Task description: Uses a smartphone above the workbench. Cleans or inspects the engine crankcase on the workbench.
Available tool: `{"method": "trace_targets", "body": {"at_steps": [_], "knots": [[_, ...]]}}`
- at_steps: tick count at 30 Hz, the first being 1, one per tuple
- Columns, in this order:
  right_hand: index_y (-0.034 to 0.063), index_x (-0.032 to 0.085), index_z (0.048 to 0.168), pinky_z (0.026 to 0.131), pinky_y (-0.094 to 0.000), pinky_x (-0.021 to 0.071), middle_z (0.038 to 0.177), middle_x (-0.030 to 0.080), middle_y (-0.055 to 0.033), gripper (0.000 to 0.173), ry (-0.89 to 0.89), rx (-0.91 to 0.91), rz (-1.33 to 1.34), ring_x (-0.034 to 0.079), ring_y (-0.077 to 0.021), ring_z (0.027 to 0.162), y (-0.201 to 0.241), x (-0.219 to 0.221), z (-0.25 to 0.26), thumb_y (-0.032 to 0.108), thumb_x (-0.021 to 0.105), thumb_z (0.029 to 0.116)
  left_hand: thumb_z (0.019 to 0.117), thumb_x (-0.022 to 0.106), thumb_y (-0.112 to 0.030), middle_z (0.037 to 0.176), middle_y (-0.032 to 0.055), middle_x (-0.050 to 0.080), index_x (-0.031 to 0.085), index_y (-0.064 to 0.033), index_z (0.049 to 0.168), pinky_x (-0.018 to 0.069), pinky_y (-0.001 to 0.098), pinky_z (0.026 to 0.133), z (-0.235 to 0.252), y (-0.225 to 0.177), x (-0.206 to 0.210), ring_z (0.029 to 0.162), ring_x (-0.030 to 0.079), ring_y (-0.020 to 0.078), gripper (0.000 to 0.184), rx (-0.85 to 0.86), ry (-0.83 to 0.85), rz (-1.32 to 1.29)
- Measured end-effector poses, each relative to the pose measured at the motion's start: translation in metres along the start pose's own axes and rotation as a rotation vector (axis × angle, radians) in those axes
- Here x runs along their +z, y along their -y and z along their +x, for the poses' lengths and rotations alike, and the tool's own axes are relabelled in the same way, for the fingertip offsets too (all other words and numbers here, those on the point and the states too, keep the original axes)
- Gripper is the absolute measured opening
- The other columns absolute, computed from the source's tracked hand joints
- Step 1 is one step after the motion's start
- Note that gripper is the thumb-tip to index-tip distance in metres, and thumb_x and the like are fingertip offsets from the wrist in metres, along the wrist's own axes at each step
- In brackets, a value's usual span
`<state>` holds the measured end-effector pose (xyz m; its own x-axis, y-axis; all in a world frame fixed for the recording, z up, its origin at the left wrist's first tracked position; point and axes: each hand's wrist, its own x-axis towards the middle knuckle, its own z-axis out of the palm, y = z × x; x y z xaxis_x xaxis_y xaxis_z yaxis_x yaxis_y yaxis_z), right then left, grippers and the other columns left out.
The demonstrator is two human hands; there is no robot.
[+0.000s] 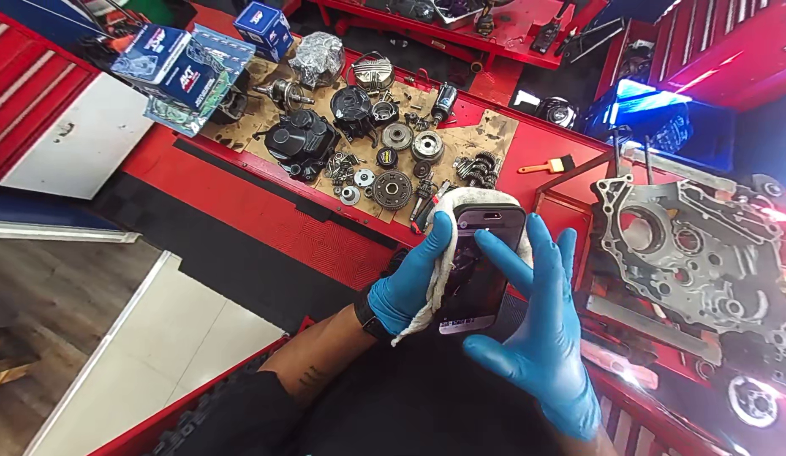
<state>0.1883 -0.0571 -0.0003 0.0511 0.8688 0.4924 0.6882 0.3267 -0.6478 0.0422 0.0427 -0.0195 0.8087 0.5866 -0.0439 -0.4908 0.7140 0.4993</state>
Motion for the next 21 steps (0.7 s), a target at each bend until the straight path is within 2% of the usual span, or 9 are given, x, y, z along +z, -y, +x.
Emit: {"method": "trace_targets", "body": {"at_steps": [2,5,8,10,13,17,21], "knots": [[0.0235,0.024,0.161,0.122,-0.0691,-0.0045,0.156,0.050,0.0068,0.093,0.004,-0.011,-0.004,0.029,-0.0215,0.154,0.000,0.001,0.004,0.074,0.055,0.0893,0.0944,0.058,-0.063,0.116,0.0013,0.072,0.062,-0.0147,0.127,0.0563,0.0289,0.096,-0.001,0.000,0.002,0.110,0.068,0.0088,0.059,-0.002,-0.016,0.034],[0.0153,0.031,0.158,0.122,-0.0693,-0.0059,0.153,0.054,0.0010,0.092,0.037,-0.029,-0.019,0.033,-0.0214,0.152,-0.001,0.004,0.008,0.073,0.055,0.0905,0.0952,0.057,-0.063,0.115,0.0003,0.073,0.064,-0.0150,0.126,0.0561,0.0282,0.096,-0.002,0.001,0.002,0.111,0.068,0.0077,0.057,-0.004,-0.002,0.034],[0.0194,0.031,0.158,0.122,-0.0686,-0.0065,0.154,0.053,0.0045,0.091,0.026,-0.014,0.001,0.031,-0.0204,0.153,-0.001,0.001,0.007,0.072,0.057,0.0892,0.0956,0.057,-0.062,0.117,0.0024,0.072,0.064,-0.0147,0.128,0.0562,0.0300,0.097,-0.002,-0.001,0.002,0.112,0.068,0.0099,0.057,-0.001,0.000,-0.004],[0.0242,0.023,0.162,0.122,-0.0709,-0.0039,0.154,0.052,0.0073,0.095,-0.002,-0.002,0.014,0.030,-0.0217,0.154,-0.003,-0.003,0.003,0.072,0.059,0.0877,0.0961,0.056,-0.062,0.118,0.0028,0.072,0.063,-0.0155,0.129,0.0562,0.0307,0.098,-0.002,-0.003,0.001,0.113,0.068,0.0106,0.057,0.013,-0.004,-0.009],[0.0291,0.011,0.165,0.121,-0.0737,0.0024,0.154,0.053,0.0074,0.102,-0.054,0.005,0.037,0.037,-0.0241,0.150,-0.008,-0.007,-0.004,0.072,0.059,0.0860,0.0983,0.053,-0.061,0.118,0.0050,0.073,0.064,-0.0149,0.128,0.0575,0.0323,0.097,-0.001,-0.008,-0.001,0.112,0.069,0.0127,0.056,0.025,0.018,-0.057],[0.0361,0.011,0.164,0.123,-0.0716,0.0060,0.150,0.056,0.0098,0.096,-0.109,0.006,0.069,0.044,-0.0238,0.147,-0.009,-0.010,-0.012,0.072,0.056,0.0879,0.1024,0.047,-0.058,0.117,0.0061,0.073,0.064,-0.0139,0.127,0.0568,0.0326,0.098,0.001,-0.011,-0.001,0.113,0.069,0.0132,0.053,0.081,0.023,-0.059],[0.0347,0.013,0.164,0.123,-0.0714,0.0079,0.147,0.059,0.0122,0.095,-0.097,0.019,0.072,0.048,-0.0217,0.144,-0.007,-0.011,-0.016,0.073,0.055,0.0886,0.1006,0.051,-0.057,0.117,0.0064,0.073,0.066,-0.0139,0.126,0.0568,0.0328,0.099,0.003,-0.012,-0.002,0.112,0.069,0.0137,0.053,0.086,0.035,-0.083]]}}
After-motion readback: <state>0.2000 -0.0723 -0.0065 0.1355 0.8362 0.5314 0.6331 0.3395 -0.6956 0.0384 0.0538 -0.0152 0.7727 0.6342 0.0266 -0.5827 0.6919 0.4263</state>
